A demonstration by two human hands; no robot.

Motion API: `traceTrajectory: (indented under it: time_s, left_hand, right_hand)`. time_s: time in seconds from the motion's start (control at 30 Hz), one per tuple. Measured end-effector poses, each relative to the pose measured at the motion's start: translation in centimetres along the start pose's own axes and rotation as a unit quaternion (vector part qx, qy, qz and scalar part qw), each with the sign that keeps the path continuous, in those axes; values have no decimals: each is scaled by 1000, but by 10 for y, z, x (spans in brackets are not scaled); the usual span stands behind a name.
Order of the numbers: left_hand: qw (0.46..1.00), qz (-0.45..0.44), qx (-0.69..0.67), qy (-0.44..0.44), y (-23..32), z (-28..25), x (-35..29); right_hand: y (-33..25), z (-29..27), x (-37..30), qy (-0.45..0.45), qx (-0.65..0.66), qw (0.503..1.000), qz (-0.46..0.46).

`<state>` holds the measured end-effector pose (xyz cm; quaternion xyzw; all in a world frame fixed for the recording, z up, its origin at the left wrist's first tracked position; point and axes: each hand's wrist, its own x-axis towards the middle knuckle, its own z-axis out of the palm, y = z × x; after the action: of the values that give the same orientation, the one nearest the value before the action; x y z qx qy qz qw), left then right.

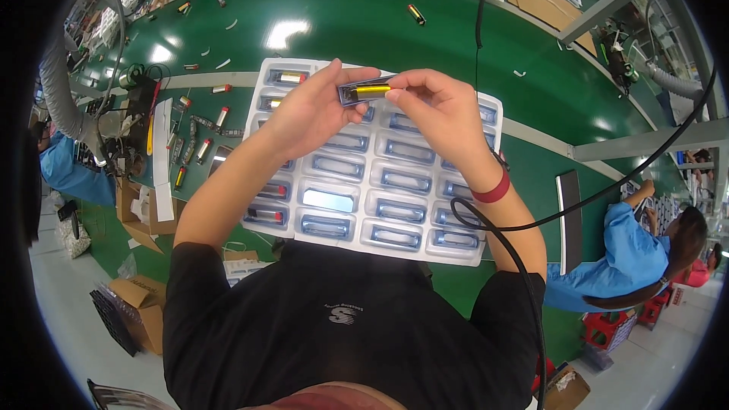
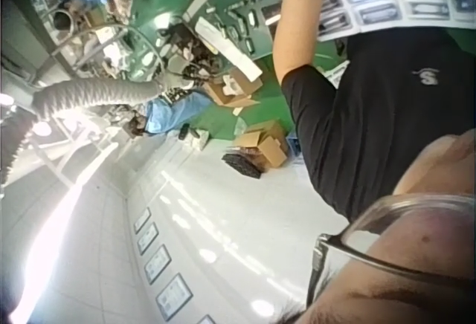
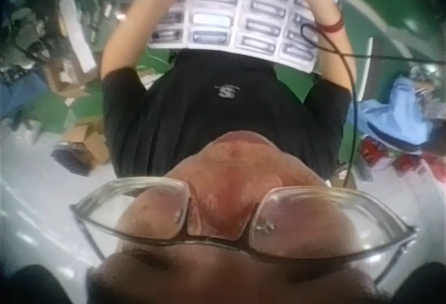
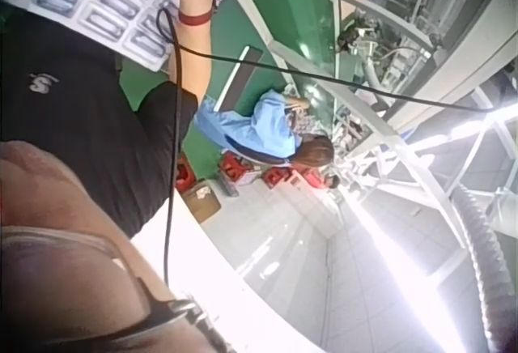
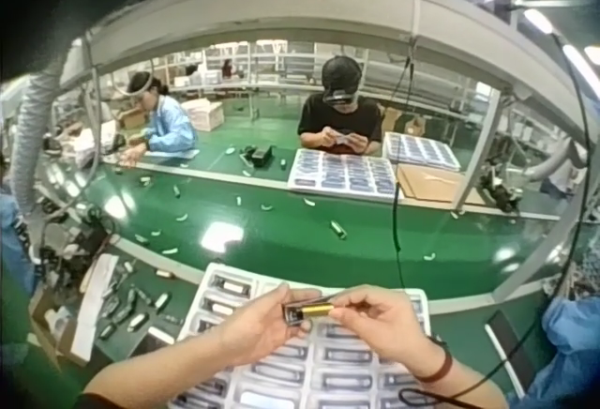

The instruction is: The person assembles electronic components by inserting small batteries or capacitors into blue plastic housings by hand, then places the assembled components into a white organizing tray.

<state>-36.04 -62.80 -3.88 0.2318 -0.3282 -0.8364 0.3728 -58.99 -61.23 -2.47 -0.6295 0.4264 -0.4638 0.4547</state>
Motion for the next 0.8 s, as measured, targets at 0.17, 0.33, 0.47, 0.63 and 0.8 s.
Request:
traceTrajectory:
  time_s: [0.17, 0.33, 0.47, 0.63, 0.8]
  left_hand:
    - [1000, 12, -5, -2, 0, -1, 2]
    - [1000, -4, -12, 2, 3, -2, 1]
    - [1000, -6, -18, 15, 1, -1, -1]
    - [1000, 8, -5, -1, -3, -3, 0]
    - [1000, 17, 22, -2, -9, -5, 0]
  right_hand:
    - [-2, -2, 3, -20, -62, 997, -38]
    - [-4, -8, 8, -57, -104, 989, -87]
    - [-6, -7, 10, -71, -98, 990, -78]
    - [-14, -8, 13, -84, -123, 988, -49]
    - [-14, -1, 10, -50, -125, 991, -4]
